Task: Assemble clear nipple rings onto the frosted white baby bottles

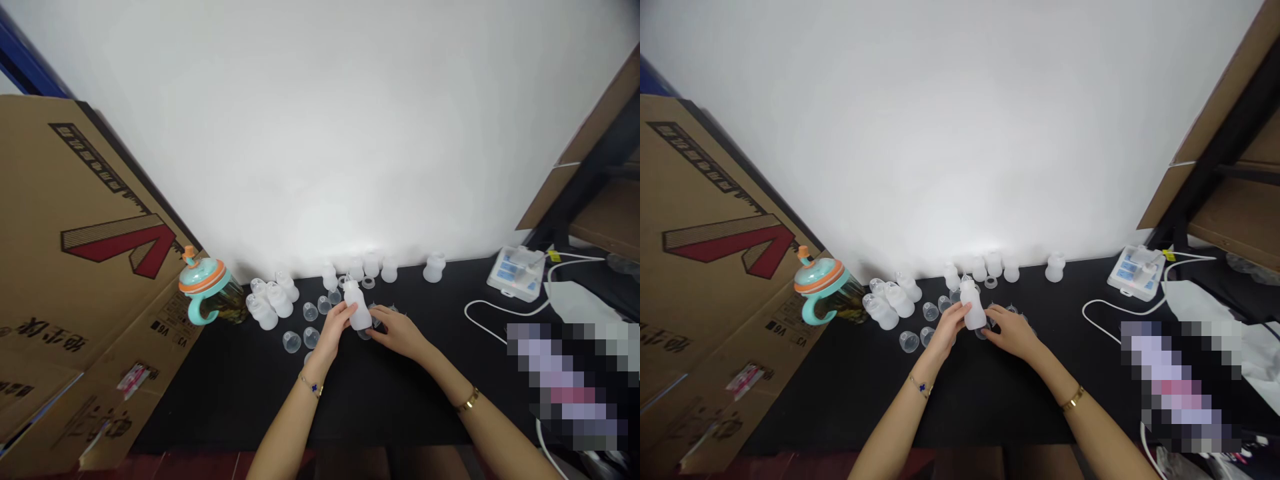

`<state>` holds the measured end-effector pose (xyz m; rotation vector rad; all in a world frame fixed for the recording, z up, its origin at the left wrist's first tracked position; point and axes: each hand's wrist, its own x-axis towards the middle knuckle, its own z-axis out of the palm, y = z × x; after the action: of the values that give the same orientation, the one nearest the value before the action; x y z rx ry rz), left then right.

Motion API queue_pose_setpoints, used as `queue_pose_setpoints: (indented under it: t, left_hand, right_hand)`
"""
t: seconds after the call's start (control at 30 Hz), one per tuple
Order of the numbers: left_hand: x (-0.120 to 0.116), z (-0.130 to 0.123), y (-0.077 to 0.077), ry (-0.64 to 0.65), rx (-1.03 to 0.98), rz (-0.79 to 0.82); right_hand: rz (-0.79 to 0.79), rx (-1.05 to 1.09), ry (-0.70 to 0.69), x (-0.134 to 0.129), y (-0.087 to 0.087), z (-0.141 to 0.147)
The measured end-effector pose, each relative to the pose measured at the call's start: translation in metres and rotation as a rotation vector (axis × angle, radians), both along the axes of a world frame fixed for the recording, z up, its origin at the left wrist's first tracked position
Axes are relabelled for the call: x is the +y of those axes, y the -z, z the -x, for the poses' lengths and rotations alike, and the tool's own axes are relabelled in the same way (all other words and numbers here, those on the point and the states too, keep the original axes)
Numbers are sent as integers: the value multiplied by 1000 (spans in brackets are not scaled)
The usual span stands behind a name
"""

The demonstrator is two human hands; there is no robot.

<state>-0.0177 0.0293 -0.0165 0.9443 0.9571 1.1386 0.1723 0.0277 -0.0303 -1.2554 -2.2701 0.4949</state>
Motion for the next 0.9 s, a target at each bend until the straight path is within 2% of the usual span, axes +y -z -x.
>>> queue_pose_setpoints:
  t: [0.4,0.67,0.9]
  left_hand:
    - [-1,0,-8,-134,22,-81]
    - [1,2,-7,-184,25,-91]
    - [2,4,-6,-195,-5,-145]
  right_hand:
    - [20,28,-18,1,13,4]
    - [40,97,26,1,9,4]
    - [78,312,130,6,2,-3]
